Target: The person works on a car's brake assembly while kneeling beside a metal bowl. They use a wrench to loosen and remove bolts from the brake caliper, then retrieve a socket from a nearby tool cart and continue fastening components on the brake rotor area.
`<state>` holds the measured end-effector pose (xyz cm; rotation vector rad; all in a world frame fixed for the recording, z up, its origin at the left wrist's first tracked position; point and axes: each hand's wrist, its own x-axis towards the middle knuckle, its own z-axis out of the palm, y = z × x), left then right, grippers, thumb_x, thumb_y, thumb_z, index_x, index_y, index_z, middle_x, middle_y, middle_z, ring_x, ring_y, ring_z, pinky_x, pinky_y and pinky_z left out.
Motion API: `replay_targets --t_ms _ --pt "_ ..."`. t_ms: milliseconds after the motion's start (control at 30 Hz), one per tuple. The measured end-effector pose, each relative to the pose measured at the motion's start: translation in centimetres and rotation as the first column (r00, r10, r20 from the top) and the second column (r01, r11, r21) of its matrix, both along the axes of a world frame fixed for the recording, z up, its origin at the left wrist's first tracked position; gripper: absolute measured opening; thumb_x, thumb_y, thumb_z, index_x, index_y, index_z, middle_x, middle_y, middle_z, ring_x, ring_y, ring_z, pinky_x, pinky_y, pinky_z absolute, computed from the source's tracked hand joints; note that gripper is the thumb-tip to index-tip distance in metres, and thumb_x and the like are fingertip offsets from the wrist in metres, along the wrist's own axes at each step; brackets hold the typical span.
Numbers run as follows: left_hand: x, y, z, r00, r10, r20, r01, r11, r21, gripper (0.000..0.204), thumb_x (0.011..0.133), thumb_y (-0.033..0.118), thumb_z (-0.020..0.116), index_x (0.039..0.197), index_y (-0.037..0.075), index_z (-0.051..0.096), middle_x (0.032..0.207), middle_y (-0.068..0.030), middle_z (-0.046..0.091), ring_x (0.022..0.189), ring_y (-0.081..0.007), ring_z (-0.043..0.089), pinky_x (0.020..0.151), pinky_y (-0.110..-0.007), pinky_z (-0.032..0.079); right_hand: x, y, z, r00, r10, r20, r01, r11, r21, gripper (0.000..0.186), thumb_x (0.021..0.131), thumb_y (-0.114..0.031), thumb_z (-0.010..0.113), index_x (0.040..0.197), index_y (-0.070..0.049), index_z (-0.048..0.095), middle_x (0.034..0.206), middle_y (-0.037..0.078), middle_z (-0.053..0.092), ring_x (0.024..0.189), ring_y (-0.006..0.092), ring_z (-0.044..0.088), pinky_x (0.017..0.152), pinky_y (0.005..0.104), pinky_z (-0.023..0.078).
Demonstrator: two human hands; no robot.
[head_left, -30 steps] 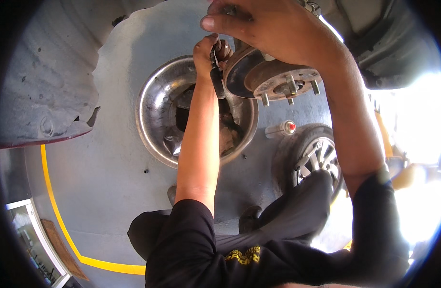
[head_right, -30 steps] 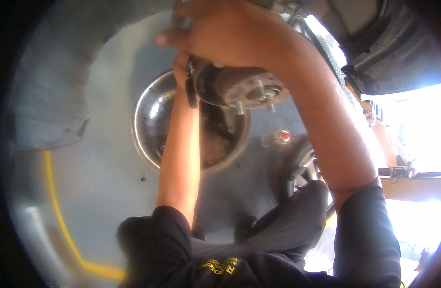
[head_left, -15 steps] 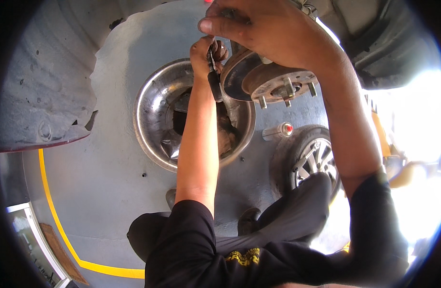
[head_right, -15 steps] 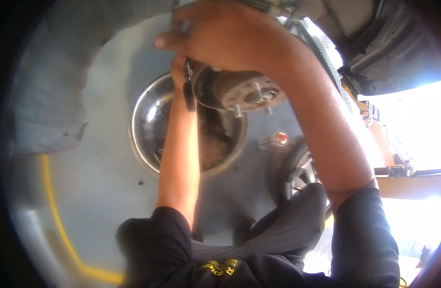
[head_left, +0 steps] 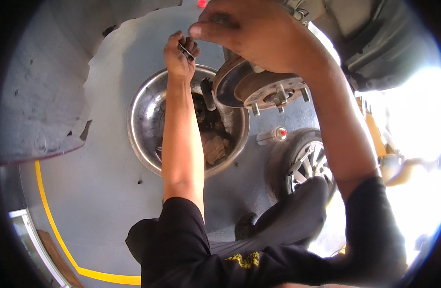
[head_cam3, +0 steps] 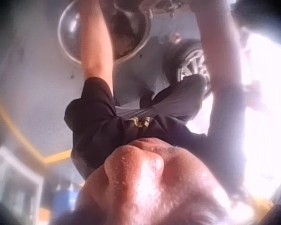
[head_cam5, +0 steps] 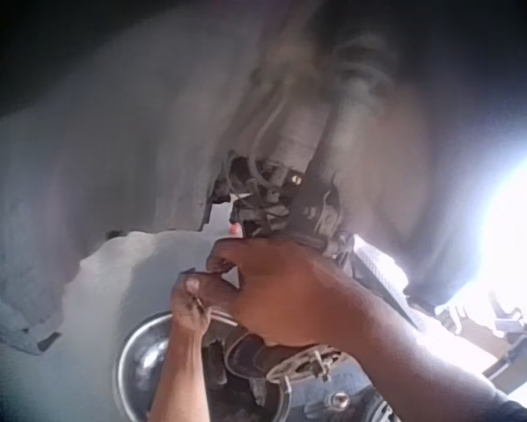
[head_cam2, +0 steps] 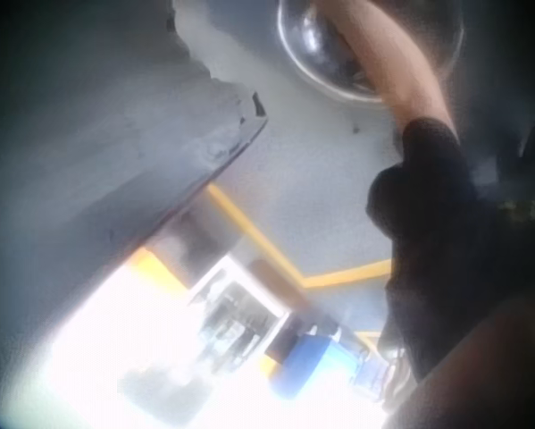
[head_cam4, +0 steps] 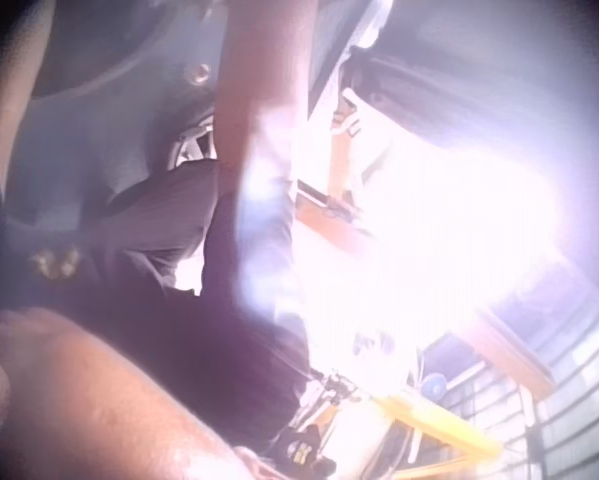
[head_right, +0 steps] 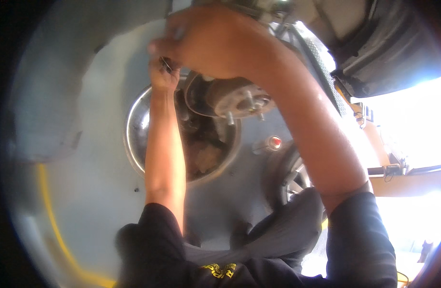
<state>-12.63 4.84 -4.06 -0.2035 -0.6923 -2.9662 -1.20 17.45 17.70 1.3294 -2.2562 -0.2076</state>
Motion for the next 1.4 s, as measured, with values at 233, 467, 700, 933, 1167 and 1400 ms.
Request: replay_targets --t_ms 233,467,700,933,1167,1400 --pt "0.4 0.1 1.4 0.994 0.001 -0.106 -0.012 0.995 -0.101 0.032 0.085 0.024 0.060 0.060 0.014 0.043 0.054 0.0014 0.036 0.045 -0.0120 0.033 0.047 -0.030 0.025 0.0 -0.2 0.0 0.898 -0.138 0.417 0.257 0.935 -0.245 0.038 0.094 -0.039 0.059 0.102 -0.003 0.066 0.086 0.020 0.066 0.080 0.0339 0.066 0.074 0.0412 0.052" --pt "2.6 -0.6 2.5 0.996 0.000 -0.091 -0.022 0.972 -0.235 0.034 0.087 0.020 0.060 0.060 0.012 0.042 0.054 0.0000 0.036 0.046 -0.0130 0.035 0.048 -0.031 0.026 2.4 -1.5 2.5 0.771 -0.295 0.564 0.443 0.885 -0.143 0.040 0.094 -0.041 0.058 0.102 -0.003 0.066 0.085 0.018 0.066 0.082 0.0332 0.066 0.075 0.0413 0.051" --pt "2.9 0.2 2.0 0.999 0.052 -0.010 -0.053 0.962 -0.269 0.035 0.086 0.022 0.063 0.059 0.012 0.043 0.053 -0.0006 0.040 0.047 -0.0129 0.038 0.048 -0.030 0.027 2.9 -2.0 2.2 0.775 -0.323 0.543 0.464 0.874 -0.143 0.037 0.094 -0.040 0.058 0.099 -0.004 0.067 0.083 0.016 0.067 0.080 0.0316 0.065 0.075 0.0405 0.050" --pt "3.2 -1.4 2.0 0.986 0.164 -0.015 -0.163 0.960 -0.228 0.029 0.085 0.018 0.063 0.061 0.011 0.048 0.057 -0.0002 0.044 0.049 -0.0127 0.043 0.048 -0.029 0.030 1.4 -1.6 1.3 0.796 -0.327 0.510 0.433 0.895 -0.102 0.031 0.094 -0.034 0.061 0.107 -0.006 0.065 0.082 0.014 0.066 0.079 0.0270 0.066 0.073 0.0386 0.051" --pt "8.0 -6.3 9.0 0.817 0.537 -0.211 -0.573 0.797 -0.190 0.026 0.087 0.015 0.058 0.063 0.006 0.051 0.058 0.0001 0.044 0.054 -0.0103 0.042 0.051 -0.027 0.030 0.1 -1.0 0.9 0.881 -0.044 0.472 0.147 0.972 -0.183 0.027 0.094 -0.025 0.059 0.110 -0.003 0.064 0.092 0.011 0.067 0.081 0.0180 0.065 0.068 0.0312 0.051" --pt "10.7 -8.2 11.5 0.643 0.710 -0.289 -0.766 0.602 -0.226 0.025 0.091 0.021 0.060 0.083 -0.003 0.062 0.070 -0.0082 0.058 0.067 -0.0156 0.053 0.061 -0.030 0.041 6.9 -4.7 0.2 0.774 -0.071 0.629 0.315 0.905 -0.285 0.015 0.083 -0.008 0.060 0.094 0.001 0.065 0.099 0.013 0.065 0.086 0.0268 0.066 0.073 0.0333 0.054"
